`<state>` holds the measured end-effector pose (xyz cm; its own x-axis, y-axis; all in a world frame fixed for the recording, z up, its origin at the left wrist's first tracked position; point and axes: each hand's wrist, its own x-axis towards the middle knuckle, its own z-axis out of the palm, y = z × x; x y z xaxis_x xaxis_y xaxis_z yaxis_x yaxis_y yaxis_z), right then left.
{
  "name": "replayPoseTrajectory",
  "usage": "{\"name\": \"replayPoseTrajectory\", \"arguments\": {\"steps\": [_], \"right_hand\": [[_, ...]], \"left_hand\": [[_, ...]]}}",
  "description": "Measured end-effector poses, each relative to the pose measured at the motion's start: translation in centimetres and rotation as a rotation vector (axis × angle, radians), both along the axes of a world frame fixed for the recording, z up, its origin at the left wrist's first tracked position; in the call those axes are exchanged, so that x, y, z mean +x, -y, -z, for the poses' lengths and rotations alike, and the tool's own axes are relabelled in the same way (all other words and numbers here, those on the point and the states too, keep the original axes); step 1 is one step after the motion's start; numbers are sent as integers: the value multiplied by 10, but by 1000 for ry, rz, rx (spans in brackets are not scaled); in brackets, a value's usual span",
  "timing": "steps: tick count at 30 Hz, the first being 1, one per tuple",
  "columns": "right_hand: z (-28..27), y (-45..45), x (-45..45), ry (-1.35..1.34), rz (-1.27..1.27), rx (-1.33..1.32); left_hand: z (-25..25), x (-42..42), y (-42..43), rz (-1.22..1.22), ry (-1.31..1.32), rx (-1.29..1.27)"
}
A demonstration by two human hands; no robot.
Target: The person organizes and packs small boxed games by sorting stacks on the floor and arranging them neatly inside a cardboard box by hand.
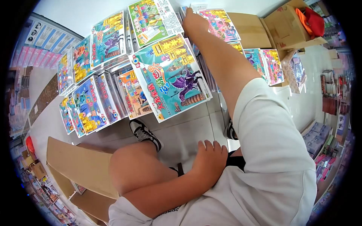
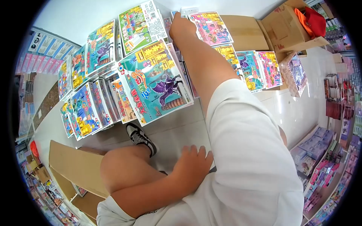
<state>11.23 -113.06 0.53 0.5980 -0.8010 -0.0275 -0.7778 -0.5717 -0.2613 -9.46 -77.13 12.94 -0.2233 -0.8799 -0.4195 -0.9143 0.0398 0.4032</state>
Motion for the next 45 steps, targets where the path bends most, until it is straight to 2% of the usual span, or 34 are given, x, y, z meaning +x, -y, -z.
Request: {"name": "replayPoseTrajectory", "arguments": {"steps": [2, 4, 7, 10, 13, 14, 15, 16, 17, 19, 20, 21, 22, 24, 25, 26, 27, 28, 29, 30, 31, 32, 33, 35, 36, 37, 40, 41, 44, 45], "right_hand": [[19, -6, -2, 39, 17, -29], [56, -3, -3, 190, 1, -185], [88, -7, -11, 325, -30, -339], [98, -6, -9, 368, -49, -456], [86, -7, -25, 309, -166, -286], [79, -6, -34, 302, -226, -262], [78, 3, -46, 181, -279, -129], [80, 5, -59, 253, -357, -115], [65, 5, -74, 185, -390, 17], [54, 2, -123, 306, -518, 101], [43, -9, -146, 260, -494, 21], [10, -35, -161, 281, -435, 240], [15, -23, -181, 266, -462, 278], [28, 5, -221, 234, -513, 356], [26, 22, -232, 129, -573, 288], [-12, 9, -239, 98, -623, 281], [-22, 5, -246, 119, -600, 292], [-31, 5, -246, 98, -352, 538], [-39, -7, -252, 219, -250, 706], [-50, -17, -256, 296, -250, 733], [-76, -35, -257, 352, -297, 718], [-79, -35, -262, 417, -291, 697], [-86, -39, -264, 464, -291, 710], [-103, -66, -272, 542, -301, 724], [-110, -78, -275, 536, -298, 717], [-119, -89, -277, 527, -300, 704], [-134, -95, -289, 528, -335, 680], [-132, -93, -293, 536, -335, 685], [-139, -106, -298, 570, -330, 701], [-140, -112, -299, 569, -339, 703]], "left_hand": [[-1, 3, -2, 9, 23, -19], [-9, 9, 1, 77, 67, 6], [-3, 3, -1, 13, -10, 143], [-4, 5, -5, -88, -28, 121], [-11, 9, -18, -175, 89, -180], [-18, 10, -19, -191, 66, -180], [-28, 11, -21, -212, 44, -184], [-37, 13, -23, -242, 21, -188], [-43, 12, -23, -267, 17, -233], [-55, 9, -34, -342, 22, -306], [-60, 7, -33, -335, -55, -251], [-62, 8, -28, -362, -112, -183], [-63, 6, -30, -423, -169, -120], [-59, 1, -31, -488, -123, -317], [-60, 2, -41, -561, -99, -452], [-65, 5, -52, -595, -63, -596], [-68, 13, -65, -590, -27, -734], [-76, 25, -90, -655, -70, -813], [-82, 33, -124, -695, -116, -889], [-94, 40, -157, -861, -96, -751], [-98, 36, -190, -1053, -24, -757], [-102, 36, -224, -1247, 31, -754], [-64, 44, -247, -1460, 130, -897], [-62, 29, -318, -1644, 253, -611], [-20, 22, -356, -1784, 312, -443], [-31, 11, -379, -1668, 187, -347], [-5, -23, -398, -1965, 226, -384], [-8, -27, -403, -1971, 169, -165], [-23, -33, -401, -1728, 182, -143], [-18, -30, -400, -1611, 258, -198]]}}
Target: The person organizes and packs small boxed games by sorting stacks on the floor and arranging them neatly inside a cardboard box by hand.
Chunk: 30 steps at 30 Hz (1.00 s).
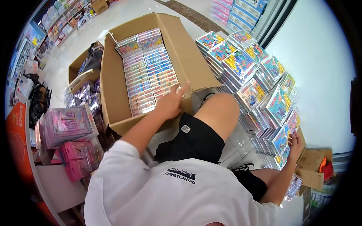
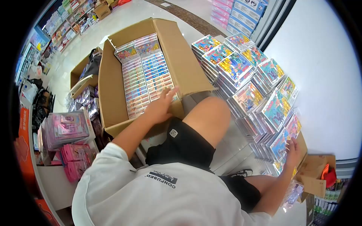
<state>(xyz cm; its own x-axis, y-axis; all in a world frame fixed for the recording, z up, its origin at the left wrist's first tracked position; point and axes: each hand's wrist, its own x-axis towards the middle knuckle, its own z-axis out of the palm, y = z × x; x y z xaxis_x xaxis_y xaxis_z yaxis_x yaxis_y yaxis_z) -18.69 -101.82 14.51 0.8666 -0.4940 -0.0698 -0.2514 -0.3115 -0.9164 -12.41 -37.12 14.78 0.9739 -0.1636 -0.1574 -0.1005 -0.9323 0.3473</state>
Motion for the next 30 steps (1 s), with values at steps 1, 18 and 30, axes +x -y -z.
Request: {"name": "replayPoseTrajectory", "arguments": {"steps": [1, 18, 30], "right_hand": [[0, -3, 0, 3, -8, 0], [-66, -202, 75, 43, -1062, -66], [-16, -305, 126, -296, -1321, -512]], "left_hand": [[2, 8, 6, 37, -42, 64], [97, 161, 22, 302, -92, 29], [24, 180, 77, 372, -264, 291]]}}
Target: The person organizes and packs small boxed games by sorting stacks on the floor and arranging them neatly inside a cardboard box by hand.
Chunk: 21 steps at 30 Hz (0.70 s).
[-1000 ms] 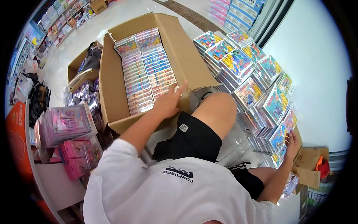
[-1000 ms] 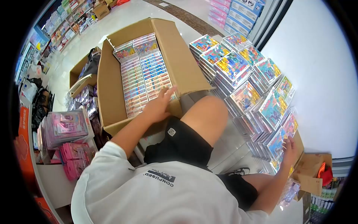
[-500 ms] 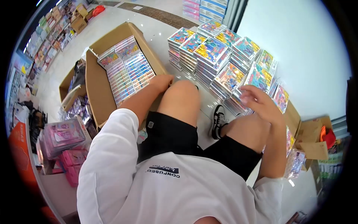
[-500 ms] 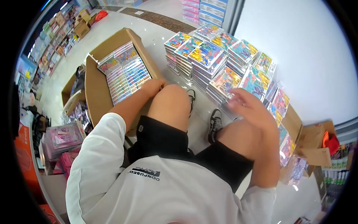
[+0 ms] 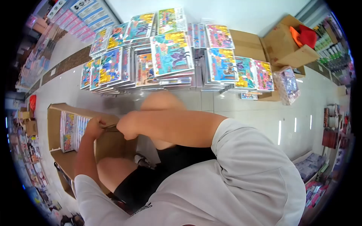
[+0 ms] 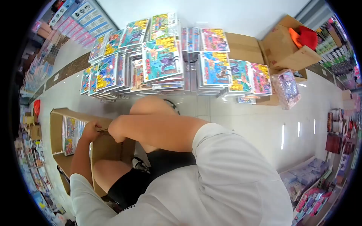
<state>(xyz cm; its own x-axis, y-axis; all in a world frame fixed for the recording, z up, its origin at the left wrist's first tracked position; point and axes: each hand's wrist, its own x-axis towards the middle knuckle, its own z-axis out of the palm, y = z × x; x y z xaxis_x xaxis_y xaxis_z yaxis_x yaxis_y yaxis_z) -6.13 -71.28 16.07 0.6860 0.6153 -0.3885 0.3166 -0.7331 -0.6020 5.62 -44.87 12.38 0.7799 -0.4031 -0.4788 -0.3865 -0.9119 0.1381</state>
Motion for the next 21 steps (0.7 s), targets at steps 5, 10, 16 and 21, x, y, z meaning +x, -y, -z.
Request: {"name": "replayPoseTrajectory", "arguments": {"steps": [5, 10, 16, 21], "right_hand": [[11, -29, 41, 85, 172, 108], [37, -76, 75, 102, 252, 218], [71, -107, 71, 62, 303, 432], [74, -170, 91, 170, 351, 280]], "left_hand": [[23, -22, -34, -76, 162, -40], [7, -99, -33, -328, 210, -82], [9, -152, -40, -514, 205, -236], [-1, -152, -37, -475, 53, -348]]}}
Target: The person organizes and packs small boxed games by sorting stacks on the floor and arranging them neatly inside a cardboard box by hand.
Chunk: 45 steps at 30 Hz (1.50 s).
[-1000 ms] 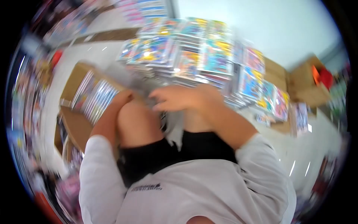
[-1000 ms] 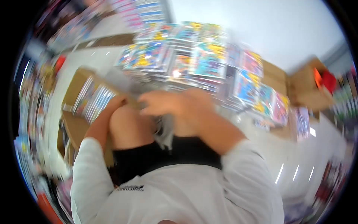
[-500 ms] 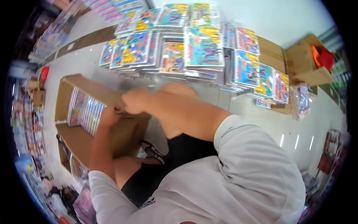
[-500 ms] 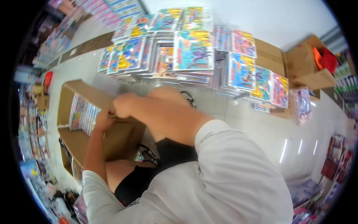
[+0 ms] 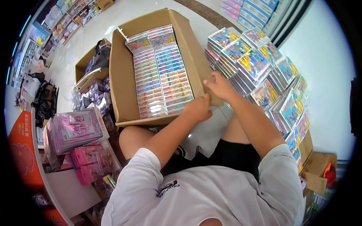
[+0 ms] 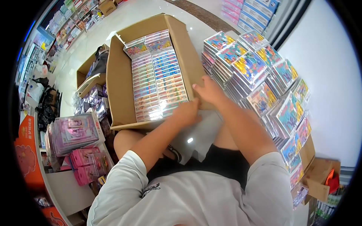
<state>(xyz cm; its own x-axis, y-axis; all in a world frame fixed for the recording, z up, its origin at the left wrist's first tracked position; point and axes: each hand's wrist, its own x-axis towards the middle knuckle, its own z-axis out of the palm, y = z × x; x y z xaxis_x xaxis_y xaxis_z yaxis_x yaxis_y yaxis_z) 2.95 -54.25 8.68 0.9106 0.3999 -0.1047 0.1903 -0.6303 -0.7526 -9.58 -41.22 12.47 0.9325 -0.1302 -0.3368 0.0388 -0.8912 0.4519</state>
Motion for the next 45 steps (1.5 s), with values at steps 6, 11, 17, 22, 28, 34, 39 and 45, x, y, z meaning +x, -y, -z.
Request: {"name": "replayPoseTrajectory", "arguments": {"steps": [6, 11, 17, 22, 28, 34, 39, 45], "right_hand": [[4, -105, 76, -39, 25, -245], [5, -194, 153, 475, 18, -304], [2, -302, 268, 869, -331, -644], [60, -375, 374, 806, -536, -600], [120, -437, 474, 565, -639, -574], [94, -447, 431, 552, -581, -852], [36, -443, 348, 198, -667, -1042], [8, -390, 232, 39, -958, -978]], "left_hand": [[-9, 20, -20, 217, -80, -58], [5, 66, -117, 282, -214, -702], [146, 139, -248, -384, -88, 159], [277, 104, -287, -486, -23, 367], [289, 112, -305, -504, 126, 307], [292, 107, -307, -536, 193, 256], [291, 106, -308, -573, 201, 209], [314, 102, -329, -680, 310, 25]]}}
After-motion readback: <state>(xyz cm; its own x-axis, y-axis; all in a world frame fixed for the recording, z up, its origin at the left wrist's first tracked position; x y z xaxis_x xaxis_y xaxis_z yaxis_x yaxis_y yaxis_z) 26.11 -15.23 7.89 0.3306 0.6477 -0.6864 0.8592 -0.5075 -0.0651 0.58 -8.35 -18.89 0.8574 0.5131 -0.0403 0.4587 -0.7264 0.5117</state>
